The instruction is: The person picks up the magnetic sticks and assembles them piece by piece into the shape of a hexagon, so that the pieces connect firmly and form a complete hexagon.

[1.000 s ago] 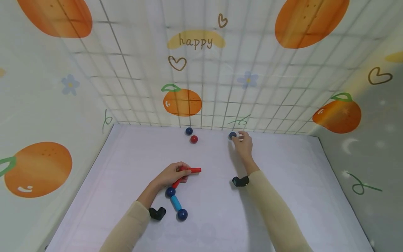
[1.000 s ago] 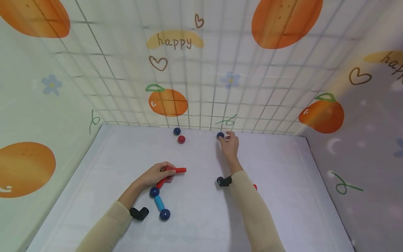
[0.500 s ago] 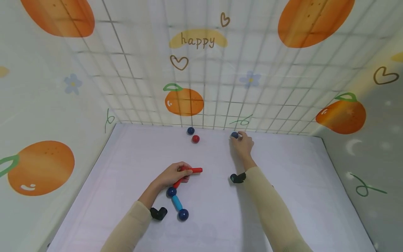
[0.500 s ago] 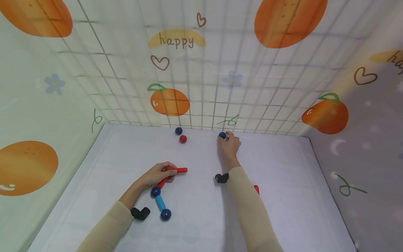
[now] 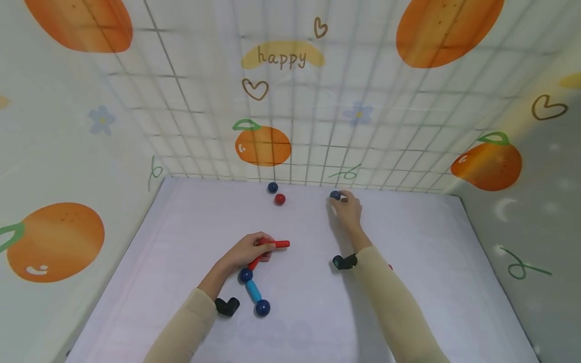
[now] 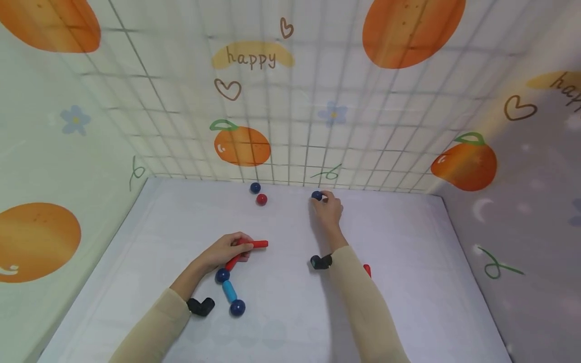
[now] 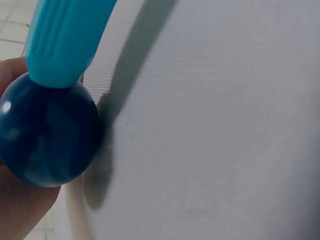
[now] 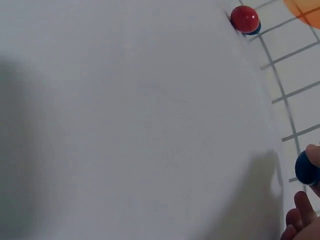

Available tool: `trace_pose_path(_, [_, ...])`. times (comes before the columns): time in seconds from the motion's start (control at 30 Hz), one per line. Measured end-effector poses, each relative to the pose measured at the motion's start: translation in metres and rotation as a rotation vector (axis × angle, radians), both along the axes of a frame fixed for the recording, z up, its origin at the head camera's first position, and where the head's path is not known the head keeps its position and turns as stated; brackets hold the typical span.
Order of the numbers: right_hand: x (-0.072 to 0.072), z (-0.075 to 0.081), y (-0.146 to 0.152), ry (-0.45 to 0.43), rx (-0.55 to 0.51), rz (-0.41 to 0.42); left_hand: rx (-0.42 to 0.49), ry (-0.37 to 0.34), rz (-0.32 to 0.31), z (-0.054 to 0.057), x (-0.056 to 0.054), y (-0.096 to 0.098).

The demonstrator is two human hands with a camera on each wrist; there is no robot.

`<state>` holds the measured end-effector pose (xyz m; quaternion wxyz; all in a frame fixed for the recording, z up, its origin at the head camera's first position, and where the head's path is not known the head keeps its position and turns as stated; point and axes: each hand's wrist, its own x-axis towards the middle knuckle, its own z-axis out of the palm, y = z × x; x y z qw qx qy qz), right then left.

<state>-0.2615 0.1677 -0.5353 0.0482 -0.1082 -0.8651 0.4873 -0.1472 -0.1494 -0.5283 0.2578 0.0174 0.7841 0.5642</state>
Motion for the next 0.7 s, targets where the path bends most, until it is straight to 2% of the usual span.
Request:
trace_pose_path(0.2, [0.012, 0.006, 0.004, -0.030, -0.053, 0.038, 0.003, -0.003, 0.014, -0.002, 0.001, 0.000])
trace_pose_path(0.33, [0.025, 0.012, 0.003, -0.030, -0.076, 0.071, -0.007, 0.012, -0.002, -0.005, 0.000, -0.001])
trace_pose_path(0.57, [0.053, 0.021, -0.001, 0.050, -0.069, 0.114, -0.022, 0.025, -0.014, -0.002, 0.000, 0.000])
trace_pose_path(0.7, [0.068, 0.026, -0.004, 0.056, -0.077, 0.130, -0.023, 0.022, -0.015, -0.001, 0.001, 0.000])
